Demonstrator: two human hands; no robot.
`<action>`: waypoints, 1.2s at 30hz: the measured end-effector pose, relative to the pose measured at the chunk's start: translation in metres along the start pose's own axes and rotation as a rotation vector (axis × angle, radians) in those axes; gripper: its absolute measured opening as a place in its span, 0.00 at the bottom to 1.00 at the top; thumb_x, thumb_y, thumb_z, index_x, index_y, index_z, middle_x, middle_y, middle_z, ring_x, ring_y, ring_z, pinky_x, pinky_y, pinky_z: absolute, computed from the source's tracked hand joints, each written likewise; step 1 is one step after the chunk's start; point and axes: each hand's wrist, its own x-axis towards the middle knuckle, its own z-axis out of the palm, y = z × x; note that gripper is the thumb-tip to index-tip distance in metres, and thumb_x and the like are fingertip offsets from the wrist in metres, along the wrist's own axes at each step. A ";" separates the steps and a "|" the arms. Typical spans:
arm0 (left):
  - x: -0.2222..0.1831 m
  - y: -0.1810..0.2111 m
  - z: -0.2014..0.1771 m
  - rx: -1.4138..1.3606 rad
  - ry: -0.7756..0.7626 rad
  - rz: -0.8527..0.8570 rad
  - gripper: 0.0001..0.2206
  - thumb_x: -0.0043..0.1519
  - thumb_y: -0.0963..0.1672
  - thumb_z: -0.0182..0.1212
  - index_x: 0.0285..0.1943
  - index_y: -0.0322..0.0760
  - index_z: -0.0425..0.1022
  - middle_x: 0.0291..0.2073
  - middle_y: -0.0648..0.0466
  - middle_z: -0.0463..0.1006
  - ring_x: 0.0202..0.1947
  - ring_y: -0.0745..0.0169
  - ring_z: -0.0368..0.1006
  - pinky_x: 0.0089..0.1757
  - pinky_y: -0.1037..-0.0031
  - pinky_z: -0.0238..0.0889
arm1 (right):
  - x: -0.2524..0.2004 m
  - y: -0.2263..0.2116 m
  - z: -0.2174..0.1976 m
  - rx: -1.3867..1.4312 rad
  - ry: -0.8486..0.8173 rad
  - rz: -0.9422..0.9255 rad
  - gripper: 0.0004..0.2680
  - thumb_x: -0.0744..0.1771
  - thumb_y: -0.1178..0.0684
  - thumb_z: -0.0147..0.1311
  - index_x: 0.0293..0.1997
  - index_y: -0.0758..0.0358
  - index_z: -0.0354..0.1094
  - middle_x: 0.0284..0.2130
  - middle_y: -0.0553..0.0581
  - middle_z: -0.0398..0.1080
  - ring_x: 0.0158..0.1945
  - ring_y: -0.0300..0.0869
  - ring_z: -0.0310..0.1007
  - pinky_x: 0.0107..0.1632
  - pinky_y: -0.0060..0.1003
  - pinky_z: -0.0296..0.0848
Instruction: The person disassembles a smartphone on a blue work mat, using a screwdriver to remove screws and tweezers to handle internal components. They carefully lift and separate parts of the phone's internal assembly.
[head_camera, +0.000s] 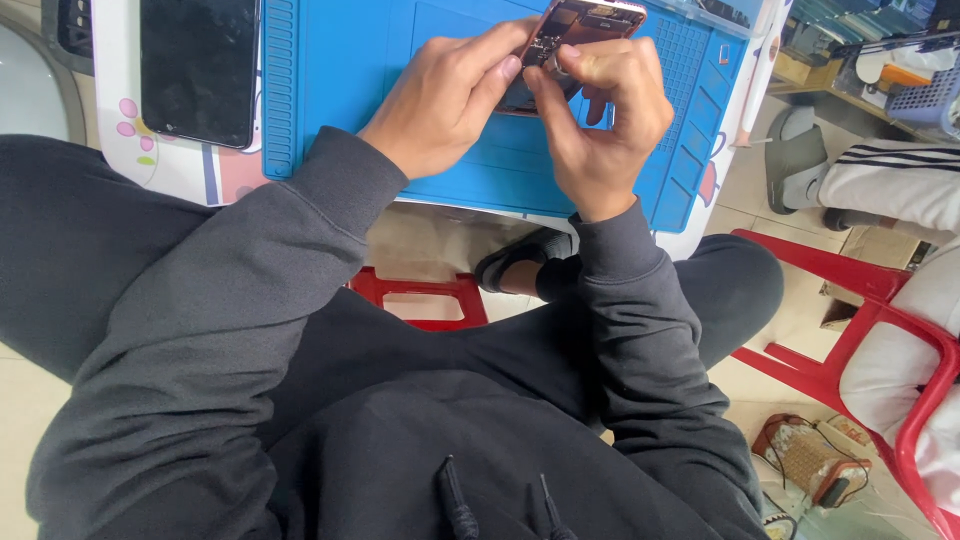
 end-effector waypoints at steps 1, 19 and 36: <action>0.000 0.000 0.000 -0.001 -0.001 0.000 0.15 0.78 0.40 0.42 0.72 0.32 0.64 0.57 0.41 0.82 0.51 0.40 0.80 0.47 0.62 0.69 | 0.002 -0.003 -0.001 -0.001 0.001 0.001 0.09 0.68 0.65 0.70 0.44 0.62 0.69 0.37 0.57 0.71 0.36 0.45 0.64 0.30 0.38 0.62; 0.000 0.005 0.000 0.029 0.009 -0.023 0.14 0.76 0.40 0.42 0.68 0.34 0.68 0.41 0.50 0.81 0.32 0.50 0.73 0.37 0.67 0.62 | -0.003 -0.015 0.007 0.085 0.002 0.033 0.09 0.69 0.68 0.62 0.48 0.58 0.69 0.41 0.58 0.78 0.44 0.43 0.72 0.31 0.35 0.64; 0.002 0.007 -0.004 0.070 -0.074 -0.060 0.15 0.75 0.40 0.48 0.70 0.35 0.61 0.45 0.44 0.84 0.35 0.39 0.76 0.34 0.61 0.60 | -0.008 -0.009 0.006 -0.046 0.131 0.108 0.09 0.68 0.62 0.68 0.45 0.57 0.70 0.38 0.56 0.75 0.42 0.42 0.73 0.27 0.33 0.63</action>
